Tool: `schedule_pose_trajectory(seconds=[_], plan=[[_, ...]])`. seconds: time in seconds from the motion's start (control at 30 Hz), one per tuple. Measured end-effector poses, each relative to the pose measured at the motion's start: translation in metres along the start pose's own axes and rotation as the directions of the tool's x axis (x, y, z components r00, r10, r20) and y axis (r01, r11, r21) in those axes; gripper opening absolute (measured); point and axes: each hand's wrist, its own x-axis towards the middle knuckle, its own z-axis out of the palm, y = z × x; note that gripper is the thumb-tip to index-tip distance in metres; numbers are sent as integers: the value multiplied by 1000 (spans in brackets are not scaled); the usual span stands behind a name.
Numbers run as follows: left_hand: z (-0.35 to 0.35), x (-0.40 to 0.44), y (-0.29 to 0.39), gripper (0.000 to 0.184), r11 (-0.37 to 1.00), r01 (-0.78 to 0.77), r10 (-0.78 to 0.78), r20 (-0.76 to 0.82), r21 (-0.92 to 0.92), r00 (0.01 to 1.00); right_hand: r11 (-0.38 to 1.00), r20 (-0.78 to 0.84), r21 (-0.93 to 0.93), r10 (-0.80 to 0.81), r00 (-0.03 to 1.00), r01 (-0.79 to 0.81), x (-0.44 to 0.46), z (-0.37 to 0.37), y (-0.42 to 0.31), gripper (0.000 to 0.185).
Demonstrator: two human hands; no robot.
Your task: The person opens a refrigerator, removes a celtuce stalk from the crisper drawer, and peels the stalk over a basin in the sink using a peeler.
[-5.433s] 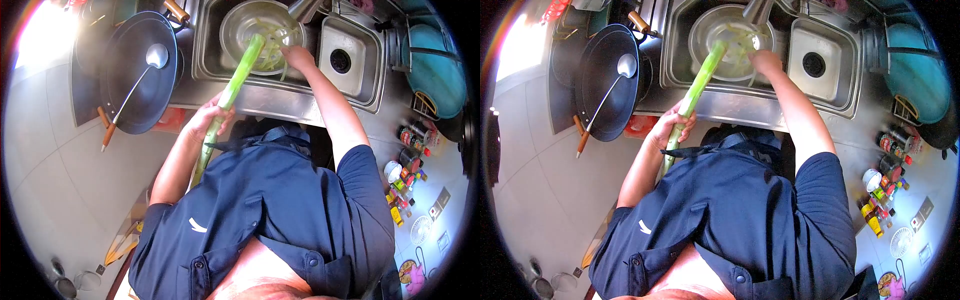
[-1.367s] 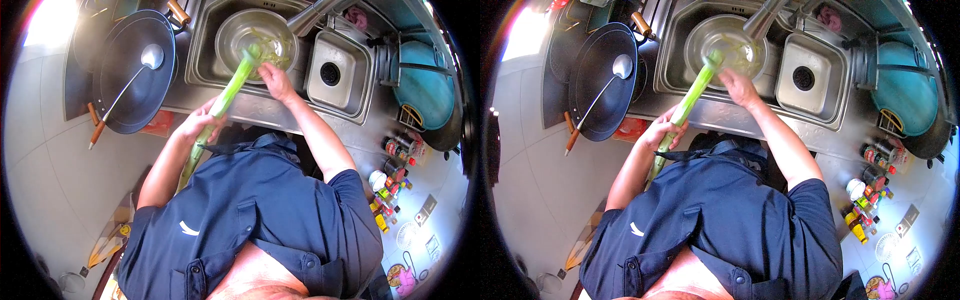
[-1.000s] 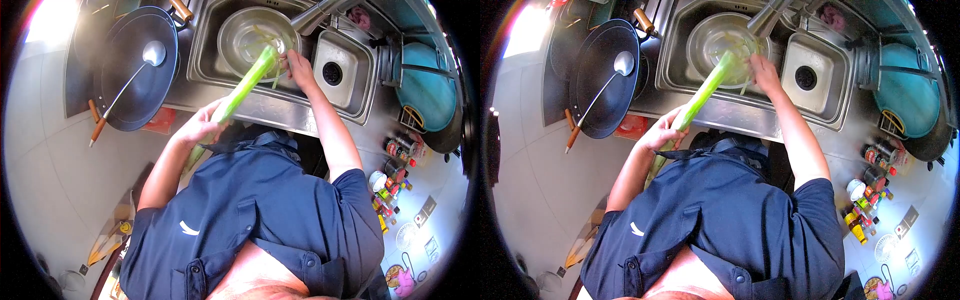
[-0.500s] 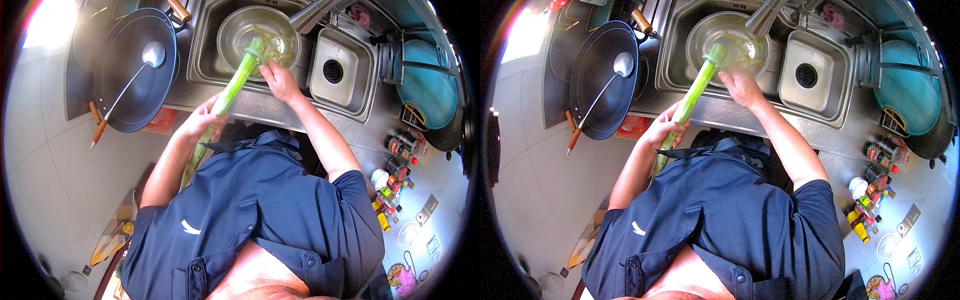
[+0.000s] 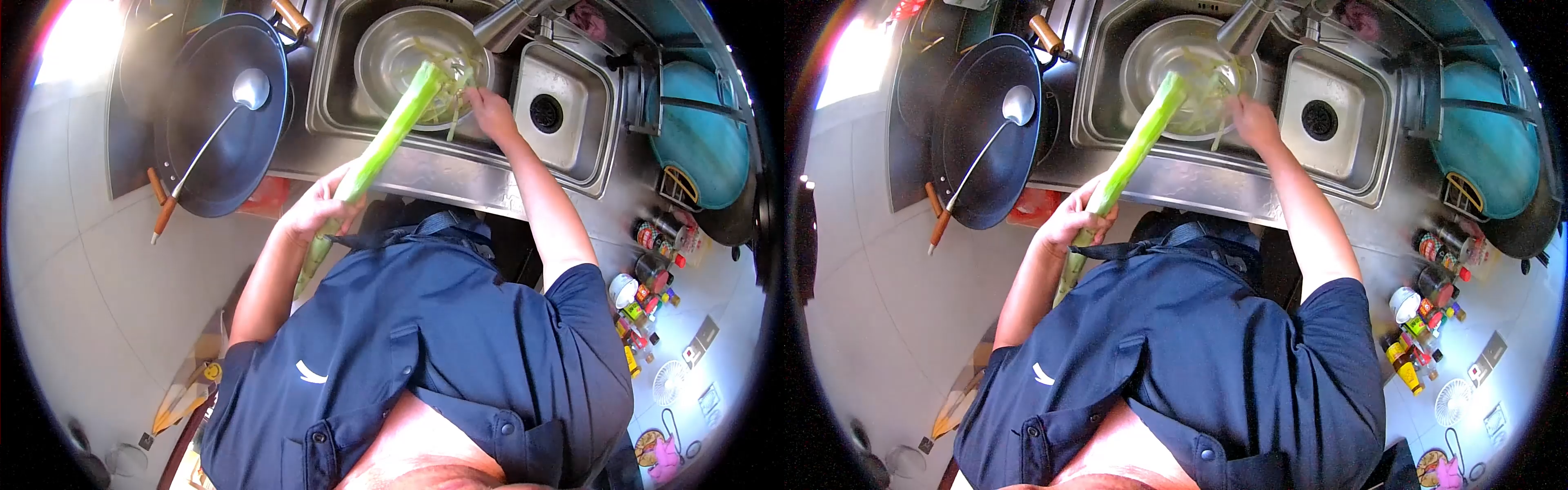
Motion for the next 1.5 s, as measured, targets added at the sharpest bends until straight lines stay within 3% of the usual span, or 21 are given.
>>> schedule_pose_trajectory(seconds=[0.1, 0.17, 0.27, 0.33, 0.4, 0.43, 0.53, 0.57, 0.6, 0.67, 0.8, 0.9, 0.97, 1.1, 1.2, 1.23, 1.3, 1.33, 1.4, 1.5], plan=[[5, 4, 2, 82, 999, 45, -44, -78, 18, 996, 993, -65, 0, -121, 991, 121, 0, -5, -11, 45], [2, 8, -1, 85, 999, 49, -50, -91, -12, 995, 978, -158, 152, -121, 980, 145, -11, -10, -36, 42], [0, 11, -5, 90, 998, 50, -54, -113, -38, 992, 939, -147, 251, -205, 968, 237, -30, -24, -70, 41], [-2, 14, -6, 92, 998, 55, -59, -110, -37, 992, 955, -94, 181, -220, 971, 234, -37, -19, -78, 44], [-2, 15, -6, 93, 997, 62, -66, -103, -33, 992, 932, -28, 142, -332, 943, 333, -53, -22, -97, 47], [-1, 15, -5, 93, 998, 61, -61, -103, -12, 993, 943, 65, 124, -317, 946, 307, -60, -31, -110, 51], [5, 12, 3, 91, 997, 63, -58, -117, 43, 991, 946, 95, 58, -324, 941, 320, -55, -27, -103, 54], [7, 11, 4, 91, 995, 67, -57, -130, 78, 990, 967, 111, 35, -253, 961, 251, -46, -24, -97, 55], [3, 9, -1, 91, 995, 72, -61, -131, 76, 989, 998, 93, 25, -67, 993, 65, -23, -9, -68, 56], [-7, 7, -7, 90, 988, 46, -35, -78, 150, 996, 997, -42, -79, -26, 999, 23, -3, -14, -36, 56], [-3, 0, -2, 93, 974, 60, -45, -70, 217, 997, 999, -98, -43, -28, 995, 24, -11, -34, -29, 55], [-1, 9, -6, 91, 970, 67, -39, -126, 232, 991, 992, -137, -5, -128, 982, 129, -15, -33, -42, 52], [-2, 11, -8, 90, 965, 58, -17, -158, 256, 987, 954, -98, 116, -267, 959, 278, -30, -28, -55, 50], [0, 14, -5, 89, 942, 69, -6, -189, 328, 982, 941, 48, 17, -337, 940, 337, -57, -28, -89, 49], [0, 13, -5, 88, 925, 52, 19, -184, 375, 983, 929, 69, -5, -370, 927, 371, -59, -26, -93, 49], [0, 12, -7, 89, 921, 34, 40, -182, 388, 982, 930, 68, -4, -367, 928, 368, -52, -22, -85, 49], [-9, 10, -16, 88, 921, 51, 28, -197, 386, 980, 990, 129, -91, -99, 987, 111, -28, -14, -56, 50], [-12, 9, -18, 88, 922, 62, 23, -213, 382, 977, 991, 182, -117, -48, 982, 70, -24, -28, -55, 53], [-11, 4, -16, 88, 913, 56, 30, -205, 404, 978, 992, 20, -107, -60, 998, 62, -13, -24, -21, 53], [-8, 2, -14, 87, 888, 93, 15, -230, 451, 973, 995, -45, -76, -74, 996, 70, -20, -36, -32, 55]])
